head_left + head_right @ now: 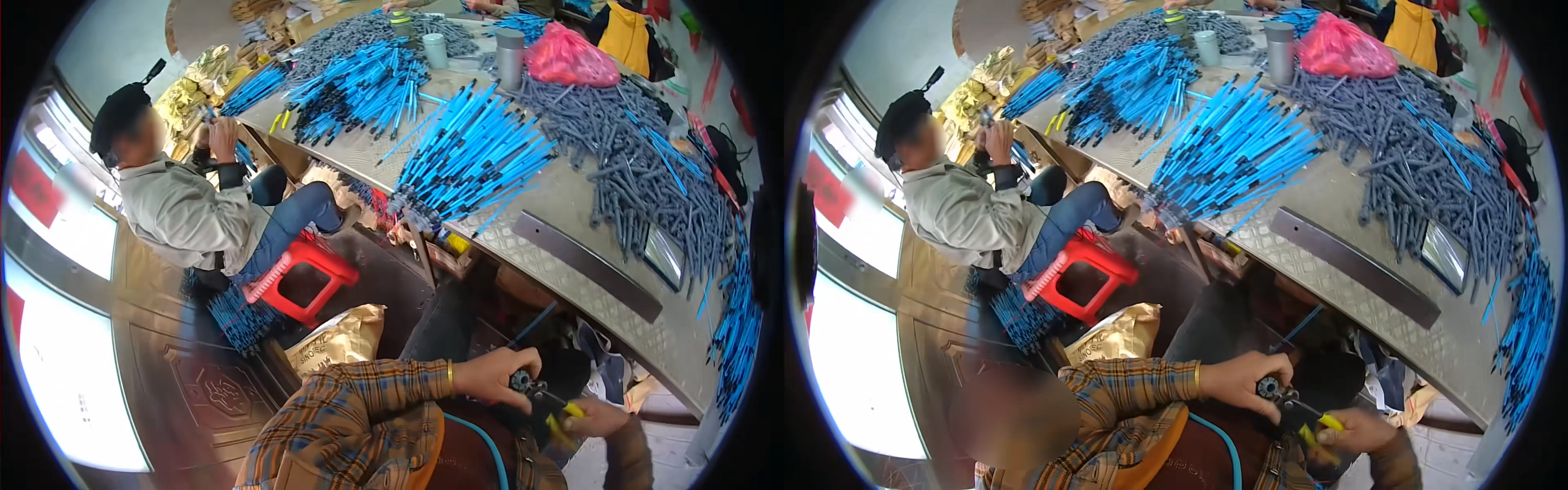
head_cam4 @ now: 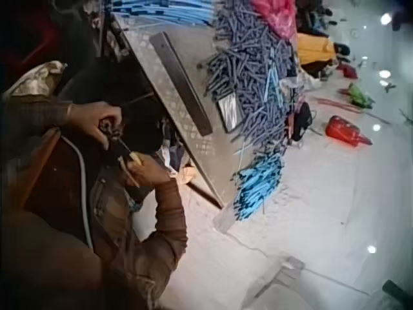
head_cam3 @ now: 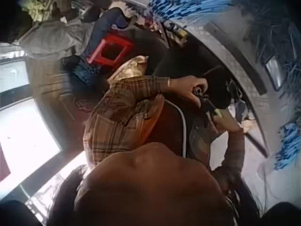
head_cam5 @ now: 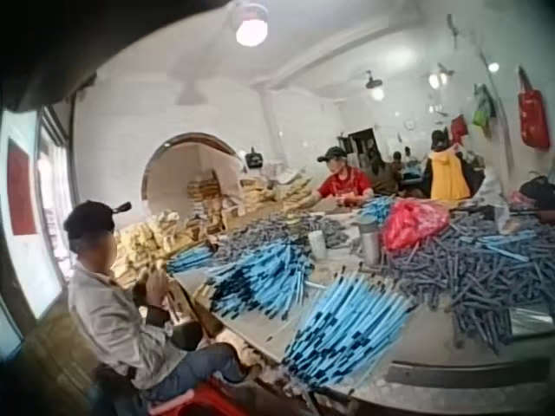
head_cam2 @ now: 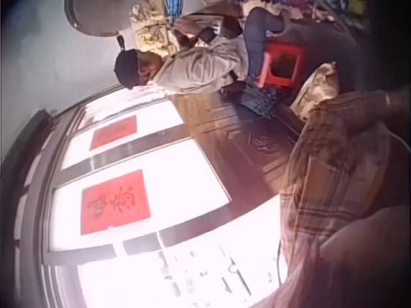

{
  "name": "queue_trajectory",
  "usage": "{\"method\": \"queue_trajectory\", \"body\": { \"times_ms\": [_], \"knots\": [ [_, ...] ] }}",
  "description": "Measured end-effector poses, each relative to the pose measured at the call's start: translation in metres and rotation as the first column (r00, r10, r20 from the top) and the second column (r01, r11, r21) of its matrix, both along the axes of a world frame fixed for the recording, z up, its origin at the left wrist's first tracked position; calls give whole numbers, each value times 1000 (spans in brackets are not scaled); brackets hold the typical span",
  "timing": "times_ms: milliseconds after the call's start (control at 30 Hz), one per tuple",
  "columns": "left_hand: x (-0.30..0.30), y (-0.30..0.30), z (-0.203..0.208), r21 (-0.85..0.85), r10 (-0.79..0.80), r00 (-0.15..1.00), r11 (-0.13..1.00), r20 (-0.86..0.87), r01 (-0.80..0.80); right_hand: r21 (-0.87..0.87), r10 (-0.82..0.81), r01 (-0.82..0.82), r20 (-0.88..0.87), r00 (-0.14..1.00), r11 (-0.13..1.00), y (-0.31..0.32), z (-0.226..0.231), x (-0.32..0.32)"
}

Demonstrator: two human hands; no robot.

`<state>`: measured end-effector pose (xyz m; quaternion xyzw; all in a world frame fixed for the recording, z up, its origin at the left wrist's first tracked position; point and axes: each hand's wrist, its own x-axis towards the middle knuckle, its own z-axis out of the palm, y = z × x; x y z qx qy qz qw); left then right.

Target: The person assembles umbrella frames by aligning ribs on a jig, fastening them around a central plastic runner with wire, and twisting and cutting the wire using pliers.

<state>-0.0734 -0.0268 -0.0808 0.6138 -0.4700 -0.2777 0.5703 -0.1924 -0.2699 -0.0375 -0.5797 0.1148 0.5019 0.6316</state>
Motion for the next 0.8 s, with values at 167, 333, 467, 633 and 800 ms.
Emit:
{"method": "queue_trajectory", "body": {
  "times_ms": [167, 333, 467, 633, 800],
  "knots": [
    [1, 8, -2, -96, -142, 989, 985, 47, 146, 436, -271, 352, -237, 933, 829, 22, -88, -44],
    [12, 2, -5, 35, -13, 995, 999, -96, 16, -218, 157, -24, 621, 768, 976, 22, -15, -5],
    [17, 3, -5, -26, 70, 985, 997, -156, -75, -406, 43, 110, 351, 936, 907, 15, -14, -18],
    [14, 1, -8, -34, -61, 997, 998, -53, 59, 211, -299, 277, 85, 950, 938, -9, -84, -54],
    [10, 0, -10, 70, 46, 974, 997, -223, -31, -219, -62, 305, 713, 699, 927, 17, -9, -25]
  ]
}}
